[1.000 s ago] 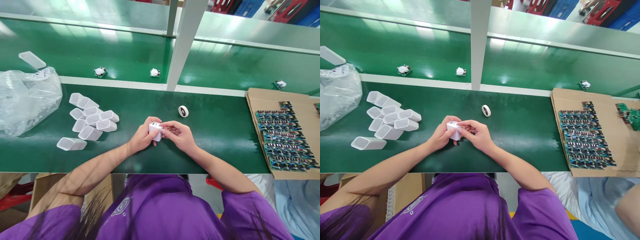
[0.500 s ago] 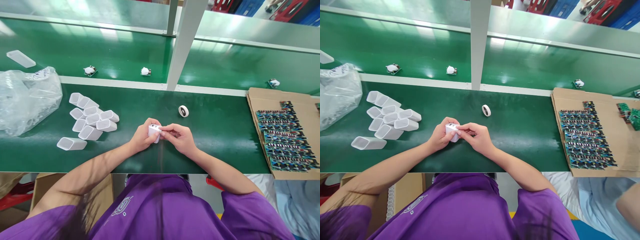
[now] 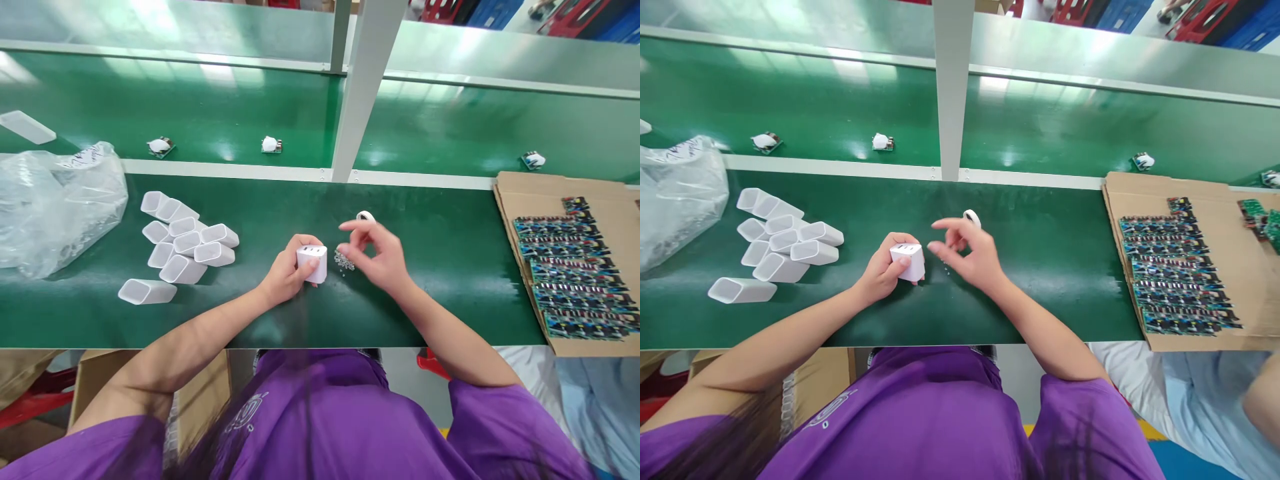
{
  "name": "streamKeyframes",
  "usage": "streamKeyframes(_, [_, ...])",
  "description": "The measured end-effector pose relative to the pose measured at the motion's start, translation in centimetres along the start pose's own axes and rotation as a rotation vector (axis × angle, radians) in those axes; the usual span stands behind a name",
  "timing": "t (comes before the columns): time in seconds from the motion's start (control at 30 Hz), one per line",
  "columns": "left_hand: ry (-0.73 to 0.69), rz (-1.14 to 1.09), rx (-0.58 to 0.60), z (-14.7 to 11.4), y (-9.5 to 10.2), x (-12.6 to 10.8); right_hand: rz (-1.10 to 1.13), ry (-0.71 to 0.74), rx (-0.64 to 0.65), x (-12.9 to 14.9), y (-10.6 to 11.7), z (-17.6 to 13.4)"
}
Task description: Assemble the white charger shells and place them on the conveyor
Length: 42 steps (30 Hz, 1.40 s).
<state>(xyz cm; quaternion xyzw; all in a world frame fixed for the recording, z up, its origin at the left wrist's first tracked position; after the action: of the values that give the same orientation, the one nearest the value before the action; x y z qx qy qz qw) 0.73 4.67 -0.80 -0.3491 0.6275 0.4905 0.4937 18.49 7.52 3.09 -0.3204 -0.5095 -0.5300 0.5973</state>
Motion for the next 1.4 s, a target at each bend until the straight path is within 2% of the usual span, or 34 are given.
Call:
streamKeyframes(0.07, [0.051,-0.114,0.010,0.3,-0.2,0.2,-0.303,0.058,-0.157,-1.1,2.1,1.0])
streamKeyframes(0.1, [0.066,-0.152,0.002,0.5,-0.2,0.2,-0.437,0.054,-0.186,-1.9,2.8,1.4])
streamKeyframes(0.2, [0.105,-0.240,-0.009,0.9,-0.1,0.0,-0.693,-0.037,-0.096,-4.6,3.6,2.3])
streamKeyframes(0.27, [0.137,-0.284,0.002,1.0,-0.1,-0.2,-0.740,-0.084,-0.046,-5.5,3.4,2.5])
streamKeyframes(0.37, [0.163,-0.327,0.029,0.9,-0.3,-0.4,-0.571,-0.045,-0.006,-4.1,2.1,2.1])
streamKeyframes(0.5, [0.155,-0.321,0.055,0.8,-0.6,-0.3,-0.223,0.039,0.073,-0.2,-0.6,0.3])
streamKeyframes(0.6, [0.142,-0.296,0.080,0.6,-1.0,-0.1,-0.157,0.041,0.067,1.3,-1.7,-0.9])
streamKeyframes(0.87, [0.116,-0.353,0.120,0.2,-1.6,0.2,-0.113,0.032,0.067,0.5,-2.5,-1.6])
streamKeyframes(1.0, [0.103,-0.311,0.109,0.0,-1.6,0.3,-0.109,-0.004,0.053,0.4,-2.5,-1.7])
streamKeyframes(1.2, [0.070,-0.072,0.055,-0.6,-1.2,0.6,-0.056,-0.020,0.070,0.3,-2.9,-2.2])
streamKeyframes(1.4, [-0.050,0.293,-0.141,-1.1,-0.5,-0.7,-0.062,0.042,0.048,0.4,-3.0,-2.8])
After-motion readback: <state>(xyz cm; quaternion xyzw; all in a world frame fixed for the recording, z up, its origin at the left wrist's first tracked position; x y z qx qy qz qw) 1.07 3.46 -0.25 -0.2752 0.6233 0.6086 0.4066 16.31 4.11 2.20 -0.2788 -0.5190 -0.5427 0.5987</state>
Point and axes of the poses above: each hand's wrist, its own z-axis towards the middle knuckle, its own y-axis out of the back of the hand, x = y × z, the point moved 4 cm from there along z, towards the middle knuckle, and after that the axes turned 15 degrees about z, right-handed, at the moved point
